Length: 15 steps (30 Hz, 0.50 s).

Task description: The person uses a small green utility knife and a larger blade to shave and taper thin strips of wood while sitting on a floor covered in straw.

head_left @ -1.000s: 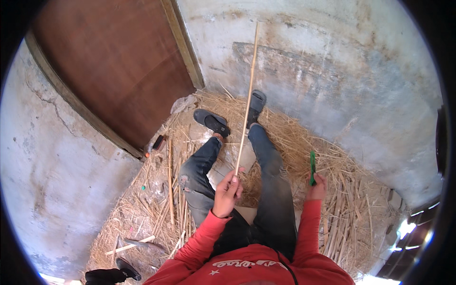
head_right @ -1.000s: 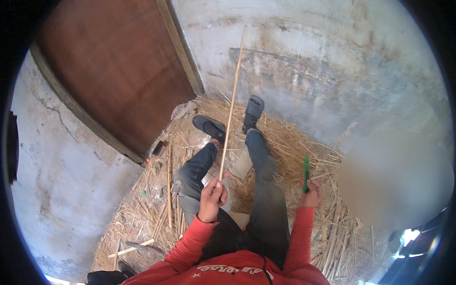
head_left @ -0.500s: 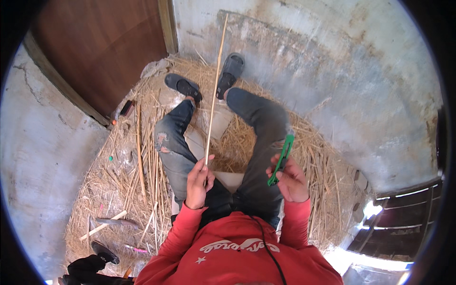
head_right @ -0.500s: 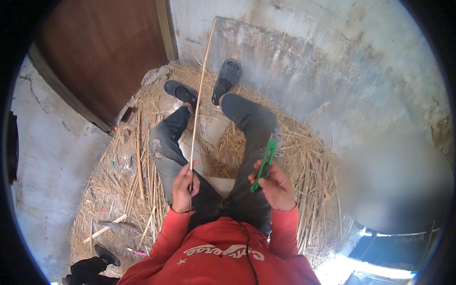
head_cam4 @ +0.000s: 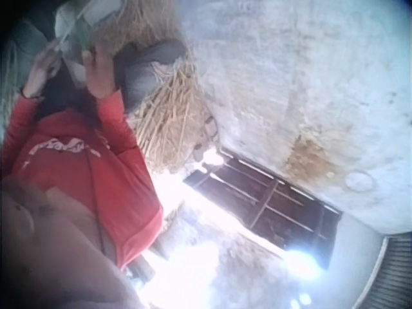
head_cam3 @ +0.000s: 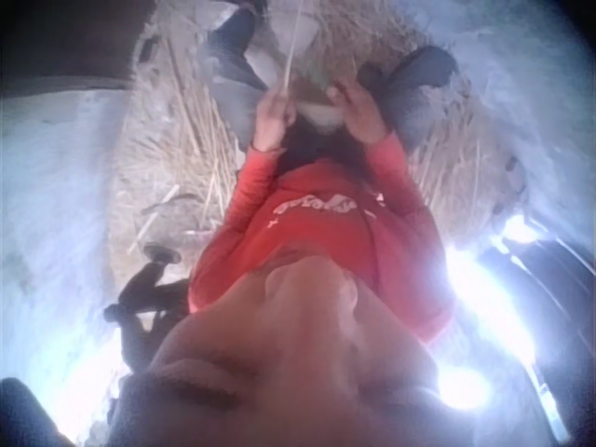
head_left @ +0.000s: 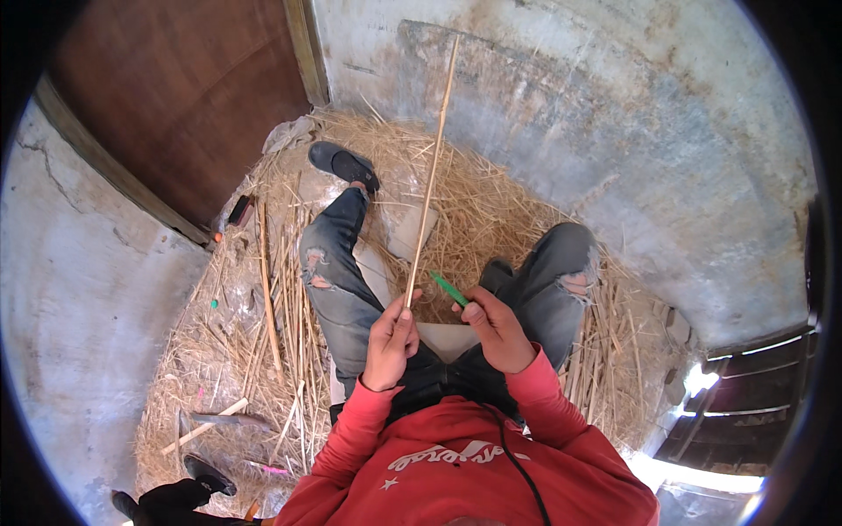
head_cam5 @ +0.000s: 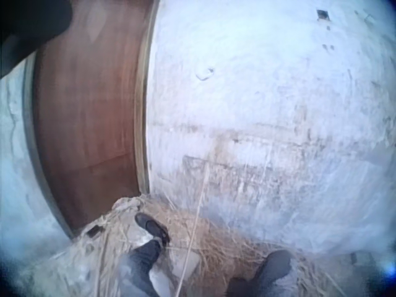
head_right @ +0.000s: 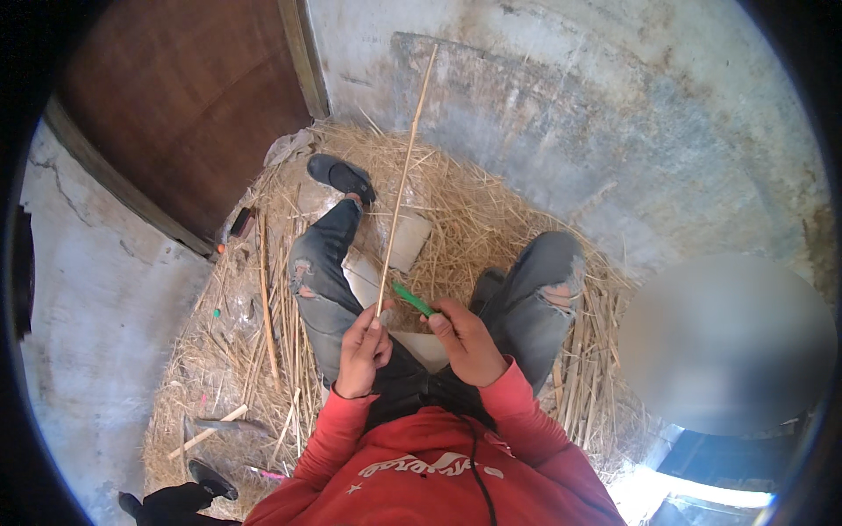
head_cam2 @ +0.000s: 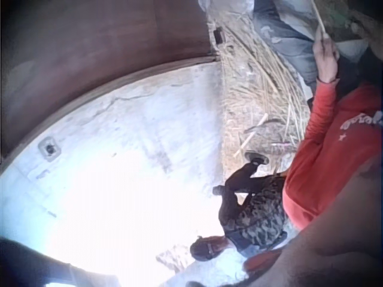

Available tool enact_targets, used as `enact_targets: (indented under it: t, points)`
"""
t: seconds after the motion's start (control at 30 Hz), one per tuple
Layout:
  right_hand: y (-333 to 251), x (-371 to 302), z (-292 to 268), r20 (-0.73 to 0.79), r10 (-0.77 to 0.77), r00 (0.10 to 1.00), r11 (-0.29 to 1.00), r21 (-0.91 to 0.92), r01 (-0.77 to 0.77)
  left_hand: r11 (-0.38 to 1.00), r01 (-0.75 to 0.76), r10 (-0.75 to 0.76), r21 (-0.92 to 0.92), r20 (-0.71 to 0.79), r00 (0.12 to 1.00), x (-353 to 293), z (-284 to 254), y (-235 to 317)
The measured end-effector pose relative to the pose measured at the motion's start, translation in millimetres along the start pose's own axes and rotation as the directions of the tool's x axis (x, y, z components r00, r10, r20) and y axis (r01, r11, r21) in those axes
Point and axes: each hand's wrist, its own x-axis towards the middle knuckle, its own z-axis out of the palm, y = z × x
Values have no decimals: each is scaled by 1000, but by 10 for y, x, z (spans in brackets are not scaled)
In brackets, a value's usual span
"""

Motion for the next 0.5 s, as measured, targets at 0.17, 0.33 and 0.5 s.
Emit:
enact_targets:
  t: [0.17,0.33,0.5]
  points:
    - [28,11,-230,115,-37,993,999,34,33,999,-39,36,31,64,997,104,233,216]
    - [-348,-4,-522,-91,-134,987,989,56,140,999,-15,18,-33,115,993,203,429,674]
    - [-914,156,-1301,-54,-195,979,928,312,202,991,-50,76,-124,212,974,516,523,1189]
